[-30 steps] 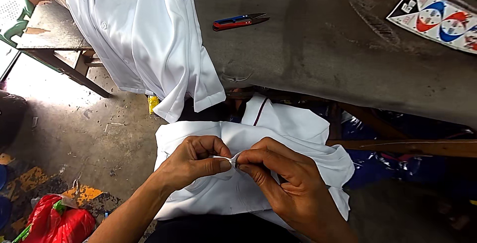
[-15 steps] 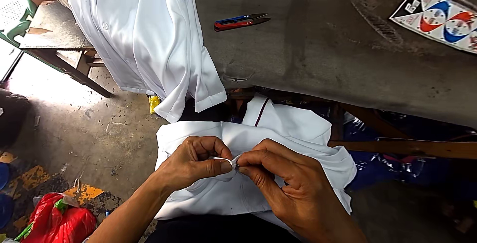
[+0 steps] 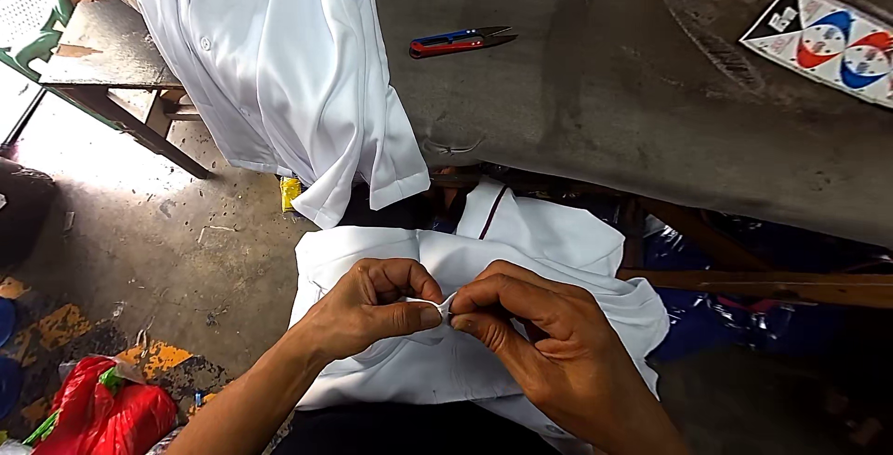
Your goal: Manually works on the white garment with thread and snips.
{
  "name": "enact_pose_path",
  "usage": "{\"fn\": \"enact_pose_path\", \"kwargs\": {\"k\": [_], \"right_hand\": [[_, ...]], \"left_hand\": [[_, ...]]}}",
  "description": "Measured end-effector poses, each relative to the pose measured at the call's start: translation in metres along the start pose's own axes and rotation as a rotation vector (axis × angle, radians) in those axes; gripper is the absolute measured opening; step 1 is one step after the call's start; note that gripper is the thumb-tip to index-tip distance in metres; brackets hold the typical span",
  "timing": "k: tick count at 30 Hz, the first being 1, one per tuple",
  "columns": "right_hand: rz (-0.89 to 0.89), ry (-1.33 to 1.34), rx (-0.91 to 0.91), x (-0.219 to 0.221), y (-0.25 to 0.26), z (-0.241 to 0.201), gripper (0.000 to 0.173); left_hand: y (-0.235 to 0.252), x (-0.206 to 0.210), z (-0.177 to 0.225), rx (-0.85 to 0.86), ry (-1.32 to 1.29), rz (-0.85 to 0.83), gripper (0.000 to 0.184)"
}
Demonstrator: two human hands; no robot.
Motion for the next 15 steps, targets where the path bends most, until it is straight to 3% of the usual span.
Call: {"fn": "enact_pose_path", "kwargs": {"k": [6,10,15], "right_hand": [[0.026,0.262,0.027,0.002,0.007,0.009,0.02],[0.11,-0.174,-0.036,-0.012,0.001,-0.012,0.021],[0.107,-0.336,-0.089,0.003,0.005,-0.025,0.021]], "left_hand": [[0.001,0.002,-0.005,0.012,0.008,0.037,0.007],[0.0,-0.009,0.002,0.0,0.079,0.132,0.007],[0.001,-0.008,0.005,-0.018,0.16,0.158,0.007]]}}
Point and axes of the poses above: each hand's wrist, its own y-axis towards the middle knuckle, its own x-axis out of the palm, z = x × y, the point moved 9 cm from there along y, towards the middle knuckle, and after that the axes turned 9 degrees about -z, right-handed, at the moved point
